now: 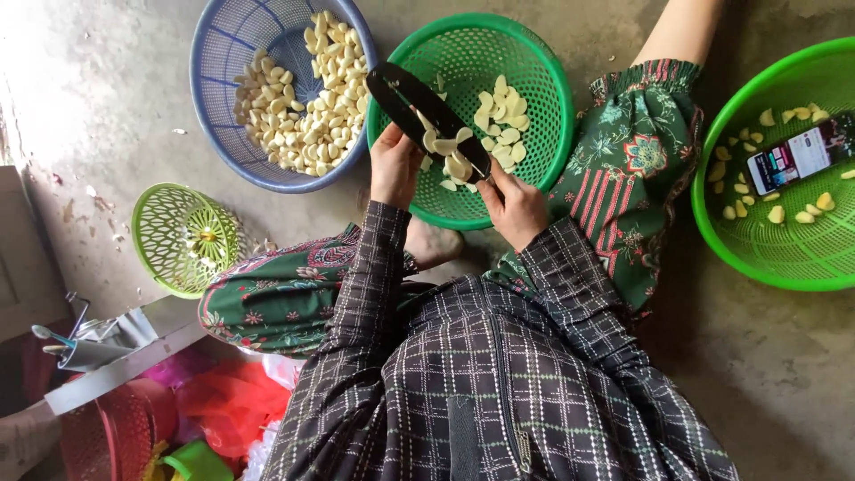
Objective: A person sitting on the floor slices garlic cloves into thin pieces using a knife and places them into a green basket.
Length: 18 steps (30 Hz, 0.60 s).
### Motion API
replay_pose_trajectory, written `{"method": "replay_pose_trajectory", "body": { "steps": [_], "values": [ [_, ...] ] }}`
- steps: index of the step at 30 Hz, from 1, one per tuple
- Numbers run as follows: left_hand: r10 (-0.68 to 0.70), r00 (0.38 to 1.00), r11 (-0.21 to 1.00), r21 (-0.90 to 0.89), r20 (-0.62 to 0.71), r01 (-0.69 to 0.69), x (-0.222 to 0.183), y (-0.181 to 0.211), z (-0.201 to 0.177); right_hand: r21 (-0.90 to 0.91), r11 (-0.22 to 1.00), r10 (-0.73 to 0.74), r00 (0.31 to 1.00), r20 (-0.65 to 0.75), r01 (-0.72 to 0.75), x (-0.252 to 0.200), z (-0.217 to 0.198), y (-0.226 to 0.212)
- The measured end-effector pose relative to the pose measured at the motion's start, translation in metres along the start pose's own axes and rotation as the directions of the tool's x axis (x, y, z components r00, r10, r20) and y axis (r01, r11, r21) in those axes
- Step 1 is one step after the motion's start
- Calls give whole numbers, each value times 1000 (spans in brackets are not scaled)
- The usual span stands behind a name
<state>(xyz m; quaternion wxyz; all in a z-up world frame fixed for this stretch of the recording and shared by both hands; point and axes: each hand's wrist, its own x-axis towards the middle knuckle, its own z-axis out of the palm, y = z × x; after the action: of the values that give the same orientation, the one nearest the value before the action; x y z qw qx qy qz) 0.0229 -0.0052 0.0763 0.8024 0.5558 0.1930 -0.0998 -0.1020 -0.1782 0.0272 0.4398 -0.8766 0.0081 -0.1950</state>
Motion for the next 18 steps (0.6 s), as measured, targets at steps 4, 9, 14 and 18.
{"method": "replay_pose_trajectory", "body": {
  "steps": [4, 9, 14, 18],
  "values": [
    [-30, 998, 1000, 0, 49, 30, 9, -7, -4, 6, 1000, 13, 1000, -27, -13, -3, 6, 8],
    [179, 979, 983, 29, 97, -183, 4, -27, -5, -27, 999, 31, 1000, -3, -31, -5, 9, 14],
    [345, 932, 924, 131, 116, -358, 19, -49, -18, -28, 999, 37, 999, 11, -37, -7, 10, 15],
    [357, 928, 907, 198, 107, -372, 30, -63, -33, -50, 998, 31, 999, 16, -30, -8, 9, 16]
  ]
}}
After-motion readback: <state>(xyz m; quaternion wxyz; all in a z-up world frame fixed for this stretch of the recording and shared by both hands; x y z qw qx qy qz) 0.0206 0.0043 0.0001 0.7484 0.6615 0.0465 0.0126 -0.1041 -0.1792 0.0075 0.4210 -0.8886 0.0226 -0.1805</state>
